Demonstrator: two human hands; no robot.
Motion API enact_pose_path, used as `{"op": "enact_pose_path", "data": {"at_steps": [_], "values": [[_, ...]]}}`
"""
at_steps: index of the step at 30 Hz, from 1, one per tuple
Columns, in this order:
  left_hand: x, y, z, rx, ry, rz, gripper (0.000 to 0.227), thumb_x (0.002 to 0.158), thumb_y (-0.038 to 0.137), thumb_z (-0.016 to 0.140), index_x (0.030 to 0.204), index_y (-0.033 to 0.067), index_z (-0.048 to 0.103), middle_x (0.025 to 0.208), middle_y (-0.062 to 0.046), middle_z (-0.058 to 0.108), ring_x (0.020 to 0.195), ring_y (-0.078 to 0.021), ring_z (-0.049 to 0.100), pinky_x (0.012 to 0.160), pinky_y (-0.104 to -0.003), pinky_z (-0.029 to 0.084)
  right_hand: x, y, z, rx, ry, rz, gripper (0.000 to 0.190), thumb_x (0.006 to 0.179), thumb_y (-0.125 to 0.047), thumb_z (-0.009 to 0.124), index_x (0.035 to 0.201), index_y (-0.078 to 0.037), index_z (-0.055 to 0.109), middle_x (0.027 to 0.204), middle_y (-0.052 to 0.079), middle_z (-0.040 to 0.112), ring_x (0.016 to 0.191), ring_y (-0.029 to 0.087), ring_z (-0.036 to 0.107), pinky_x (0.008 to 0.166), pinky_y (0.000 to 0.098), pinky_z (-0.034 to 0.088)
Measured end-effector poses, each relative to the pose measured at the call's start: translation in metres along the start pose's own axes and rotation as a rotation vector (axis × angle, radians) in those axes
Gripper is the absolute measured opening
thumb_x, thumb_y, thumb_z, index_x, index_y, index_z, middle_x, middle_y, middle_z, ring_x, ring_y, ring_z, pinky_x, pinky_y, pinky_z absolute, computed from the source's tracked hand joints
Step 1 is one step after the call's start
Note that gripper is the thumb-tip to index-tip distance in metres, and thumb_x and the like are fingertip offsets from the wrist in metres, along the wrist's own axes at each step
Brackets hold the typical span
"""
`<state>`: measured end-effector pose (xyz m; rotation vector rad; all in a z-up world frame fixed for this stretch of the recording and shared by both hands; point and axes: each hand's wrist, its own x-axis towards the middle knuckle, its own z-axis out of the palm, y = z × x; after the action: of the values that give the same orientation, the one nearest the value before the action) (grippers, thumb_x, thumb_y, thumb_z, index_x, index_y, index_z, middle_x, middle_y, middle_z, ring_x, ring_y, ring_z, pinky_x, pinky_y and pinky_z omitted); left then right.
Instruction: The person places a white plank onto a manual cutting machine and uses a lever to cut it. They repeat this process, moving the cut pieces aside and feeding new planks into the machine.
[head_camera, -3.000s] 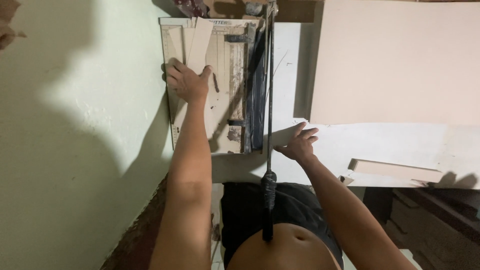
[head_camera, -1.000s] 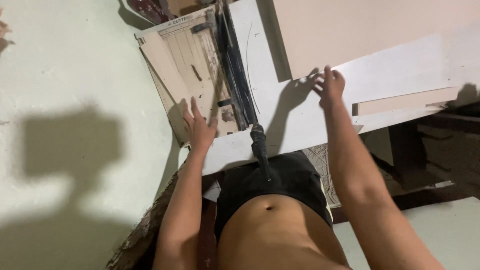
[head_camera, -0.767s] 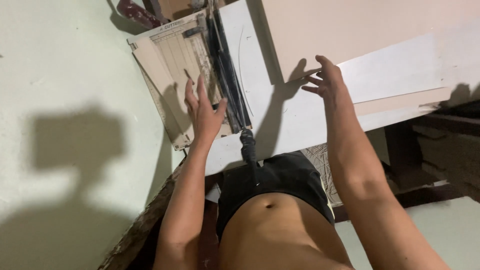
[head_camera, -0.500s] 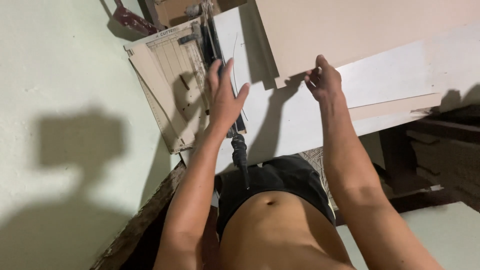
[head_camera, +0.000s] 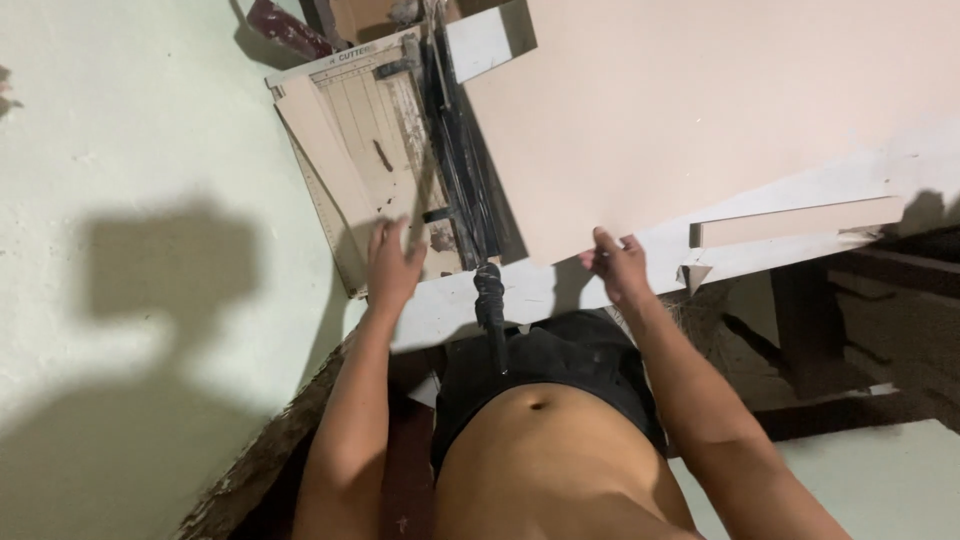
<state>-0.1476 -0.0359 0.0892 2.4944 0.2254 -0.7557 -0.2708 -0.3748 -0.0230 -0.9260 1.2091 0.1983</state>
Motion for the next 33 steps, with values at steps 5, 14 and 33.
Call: {"op": "enact_pose_path", "data": {"at_steps": [5, 14, 33], "values": [[-0.023, -0.041, 0.028, 0.073, -0.257, -0.120, 0.053, 0.101, 0.037, 0.062, 0.149, 0.0166, 0.050, 0.153, -0.015, 0.038, 0.138, -0.0355, 0.050, 0.109, -0.052, 0.050, -0.018, 0.039, 0.028, 0.038, -0.054, 0.001, 0.041, 0.093, -0.021, 0.082, 0.110, -0.004, 0.049, 0.079, 0.011, 0.063, 0.072, 0.029, 0.077, 0.071, 0.0435, 0.069], [-0.025, 0.006, -0.004, 0.145, -0.306, 0.136, 0.050, 0.103, 0.031, 0.058, 0.148, 0.0133, 0.046, 0.147, -0.015, 0.043, 0.130, -0.0357, 0.057, 0.099, -0.051, 0.058, -0.017, 0.076, 0.084, -0.183, -0.037, -0.256, 0.028, 0.104, -0.024, 0.068, 0.114, 0.001, 0.061, 0.088, 0.016, 0.071, 0.081, 0.027, 0.076, 0.078, 0.0451, 0.065], [0.119, 0.042, 0.073, 0.551, -0.319, 0.144, 0.133, 0.079, 0.035, 0.090, 0.163, 0.0213, -0.012, 0.166, -0.028, -0.016, 0.155, -0.0474, -0.004, 0.118, -0.075, 0.016, -0.028, 0.002, 0.117, -0.648, -0.058, -0.096, 0.059, 0.096, -0.051, 0.063, 0.096, 0.008, 0.069, 0.081, 0.023, 0.074, 0.063, 0.027, 0.075, 0.056, 0.0368, 0.068]]}}
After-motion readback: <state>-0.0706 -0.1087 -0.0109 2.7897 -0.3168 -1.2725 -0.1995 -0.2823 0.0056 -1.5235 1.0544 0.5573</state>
